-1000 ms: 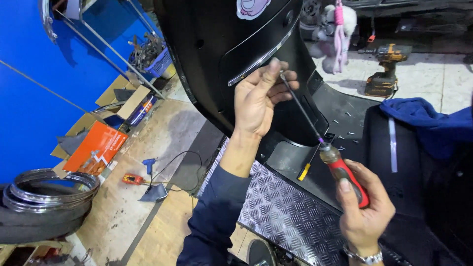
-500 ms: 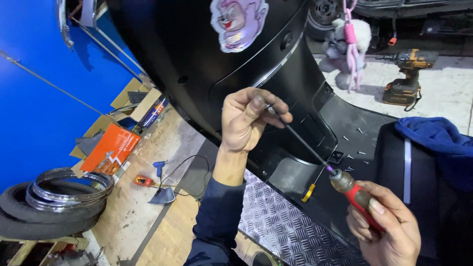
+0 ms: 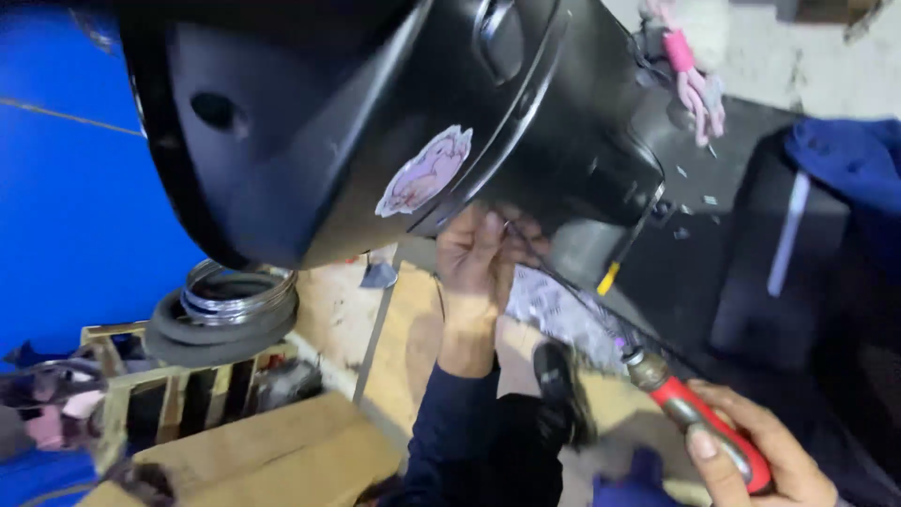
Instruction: Tightening multiple screws on the body panels and dashboard of a scooter using a manual screwdriver.
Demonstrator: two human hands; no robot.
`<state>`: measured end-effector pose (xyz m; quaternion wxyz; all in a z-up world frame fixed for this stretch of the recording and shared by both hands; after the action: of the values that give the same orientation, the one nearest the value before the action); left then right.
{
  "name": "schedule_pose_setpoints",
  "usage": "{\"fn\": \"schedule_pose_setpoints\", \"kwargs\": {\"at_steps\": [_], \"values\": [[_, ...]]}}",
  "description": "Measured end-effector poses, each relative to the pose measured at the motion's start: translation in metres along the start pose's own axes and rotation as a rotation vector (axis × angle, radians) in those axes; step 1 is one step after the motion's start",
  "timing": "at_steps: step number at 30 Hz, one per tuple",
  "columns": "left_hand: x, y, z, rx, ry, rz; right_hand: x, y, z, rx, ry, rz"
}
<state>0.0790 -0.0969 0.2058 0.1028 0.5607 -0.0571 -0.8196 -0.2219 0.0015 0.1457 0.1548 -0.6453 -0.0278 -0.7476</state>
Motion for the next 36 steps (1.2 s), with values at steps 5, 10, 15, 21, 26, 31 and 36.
{"fn": "schedule_pose_setpoints", "kwargs": {"at_steps": [5,10,15,21,26,31,36], "values": [[-0.001,-0.064,0.015,-0.198,-0.049,-0.192,0.079,-0.04,-0.021,0.002,-0.221,0.243],[-0.054,-0.076,0.102,-0.082,-0.17,0.072,0.024,-0.101,-0.027,0.306,0.551,0.769],[-0.106,-0.056,0.125,-0.361,-0.153,-0.049,0.159,-0.081,-0.027,0.09,0.088,0.554],[-0.203,0.01,0.143,-0.419,-0.246,-0.032,0.321,-0.033,0.003,0.051,-0.461,0.277],[-0.238,0.035,0.144,-0.363,-0.21,-0.073,0.386,0.008,0.044,0.099,-0.577,0.184],[-0.239,0.034,0.139,-0.368,-0.1,-0.085,0.421,0.043,0.07,0.377,-0.598,-0.186],[-0.24,0.041,0.136,-0.435,-0.024,-0.056,0.416,0.05,0.071,0.411,-0.569,-0.191]]}}
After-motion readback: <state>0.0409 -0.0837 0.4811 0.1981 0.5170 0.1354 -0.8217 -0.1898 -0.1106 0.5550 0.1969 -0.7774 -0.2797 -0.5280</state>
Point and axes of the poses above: each hand's wrist, its own y-axis towards the middle knuckle, its own z-axis out of the palm, x = y × z, the point moved 8 cm from there along y, towards the middle knuckle, and after that the axes turned 14 degrees about x, right-handed, at the moved point
